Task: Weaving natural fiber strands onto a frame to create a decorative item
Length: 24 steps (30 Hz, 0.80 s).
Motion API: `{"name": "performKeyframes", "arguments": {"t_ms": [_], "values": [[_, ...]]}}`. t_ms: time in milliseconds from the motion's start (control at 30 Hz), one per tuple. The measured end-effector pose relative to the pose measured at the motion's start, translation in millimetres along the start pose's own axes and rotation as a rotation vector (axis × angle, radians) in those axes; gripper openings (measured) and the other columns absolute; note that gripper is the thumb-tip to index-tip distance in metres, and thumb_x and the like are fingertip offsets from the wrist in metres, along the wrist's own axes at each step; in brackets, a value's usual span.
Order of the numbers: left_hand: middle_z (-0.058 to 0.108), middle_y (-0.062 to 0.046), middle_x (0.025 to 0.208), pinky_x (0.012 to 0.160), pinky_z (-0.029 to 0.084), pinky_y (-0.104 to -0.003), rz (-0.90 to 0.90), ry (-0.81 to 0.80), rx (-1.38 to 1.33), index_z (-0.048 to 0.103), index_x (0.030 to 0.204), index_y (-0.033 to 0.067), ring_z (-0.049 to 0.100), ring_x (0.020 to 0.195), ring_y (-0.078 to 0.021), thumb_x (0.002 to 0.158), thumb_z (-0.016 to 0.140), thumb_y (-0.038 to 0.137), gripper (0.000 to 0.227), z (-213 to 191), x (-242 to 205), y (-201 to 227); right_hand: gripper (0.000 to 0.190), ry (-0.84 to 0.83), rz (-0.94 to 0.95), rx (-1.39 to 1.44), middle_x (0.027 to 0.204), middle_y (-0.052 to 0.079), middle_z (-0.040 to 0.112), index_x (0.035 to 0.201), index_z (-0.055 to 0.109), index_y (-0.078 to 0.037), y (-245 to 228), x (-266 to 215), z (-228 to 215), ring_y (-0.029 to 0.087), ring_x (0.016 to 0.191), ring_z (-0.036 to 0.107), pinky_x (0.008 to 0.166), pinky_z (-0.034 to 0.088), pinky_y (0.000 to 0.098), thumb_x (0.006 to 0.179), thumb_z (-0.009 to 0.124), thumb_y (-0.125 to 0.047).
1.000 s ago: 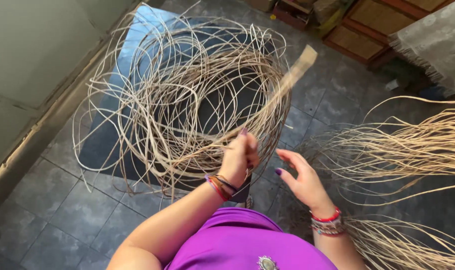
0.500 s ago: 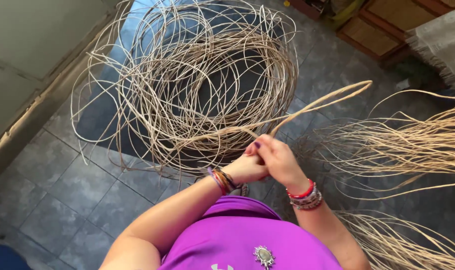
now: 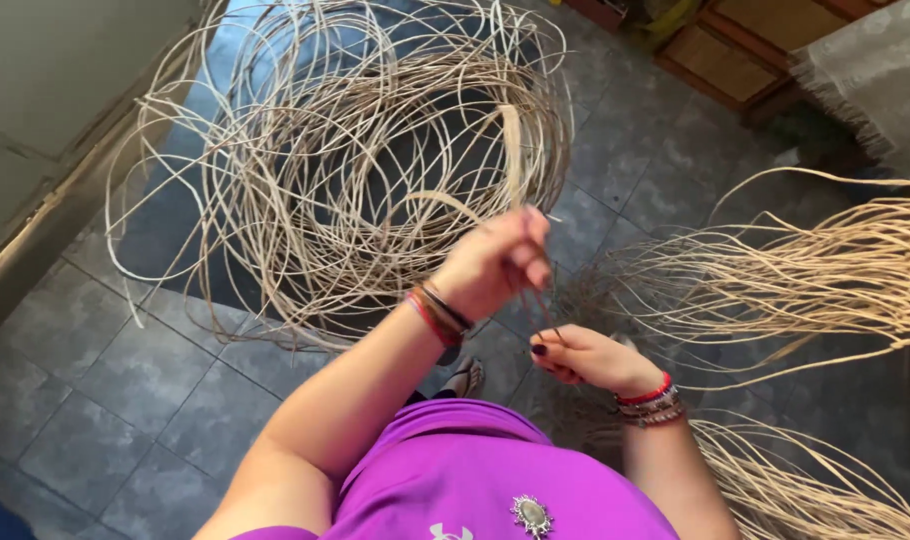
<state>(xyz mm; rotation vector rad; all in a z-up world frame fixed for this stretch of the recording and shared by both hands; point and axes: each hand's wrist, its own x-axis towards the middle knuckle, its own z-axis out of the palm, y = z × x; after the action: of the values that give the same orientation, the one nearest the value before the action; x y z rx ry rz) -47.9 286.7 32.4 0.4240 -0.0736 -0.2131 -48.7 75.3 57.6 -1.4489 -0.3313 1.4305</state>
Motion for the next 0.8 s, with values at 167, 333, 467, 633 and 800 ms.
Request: {"name": "performKeyframes", "arguments": {"t_ms": [167,333,467,633,800], "values": [[0.043,0.001,0.069,0.068,0.059,-0.032,0.233,0.096,0.179,0.053,0.098,0.0098,0.07,0.075,-0.0252,0.11,0.046,0.038,0.032,-8.7,17.2,31.8,0.029,0.105,-0.061,-0.035,0.067,-0.007,0.042,0.077,0.054,-0.01,42.4,-23.1,-19.6,0.003,0.059,0.04,0.052,0.035,0.0182,0.106,0.055,-0.014],[0.073,-0.01,0.101,0.086,0.054,-0.03,0.108,-0.082,0.711,0.067,0.096,0.008,0.066,0.096,-0.0148,0.109,0.046,0.038,0.038,41.5,4.5,-27.3,0.014,0.461,-0.304,-0.102,0.082,0.006,0.063,0.107,0.066,-0.002,-18.4,-14.6,13.5,0.014,0.074,0.06,0.064,0.054,0.0303,0.099,0.061,-0.012],[0.074,-0.012,0.111,0.089,0.055,-0.026,0.061,-0.004,0.356,0.064,0.096,0.008,0.072,0.1,-0.0134,0.108,0.048,0.03,0.03,47.7,3.5,-29.8,0.028,0.765,-0.185,-0.42,0.094,0.016,0.077,0.114,0.074,-0.009,42.4,-18.8,-7.7,0.022,0.095,0.073,0.085,0.057,0.0403,0.103,0.053,-0.024],[0.073,-0.015,0.109,0.091,0.055,-0.03,0.068,0.01,0.49,0.057,0.093,0.0094,0.071,0.102,-0.0214,0.111,0.041,0.035,0.035,33.8,11.4,-17.2,0.023,0.822,-0.177,-0.458,0.091,0.011,0.078,0.113,0.073,-0.012,62.3,-50.3,12.6,0.02,0.09,0.074,0.082,0.059,0.0416,0.094,0.065,-0.021],[0.07,-0.016,0.117,0.1,0.05,-0.037,-0.136,-0.276,0.694,0.064,0.109,0.0059,0.062,0.113,-0.0235,0.112,0.044,0.033,0.034,69.9,-20.6,-48.1,0.041,1.167,-0.235,-0.555,0.098,0.024,0.075,0.125,0.062,-0.002,22.6,-37.2,73.2,0.041,0.097,0.072,0.081,0.058,0.0512,0.089,0.073,-0.019]]}}
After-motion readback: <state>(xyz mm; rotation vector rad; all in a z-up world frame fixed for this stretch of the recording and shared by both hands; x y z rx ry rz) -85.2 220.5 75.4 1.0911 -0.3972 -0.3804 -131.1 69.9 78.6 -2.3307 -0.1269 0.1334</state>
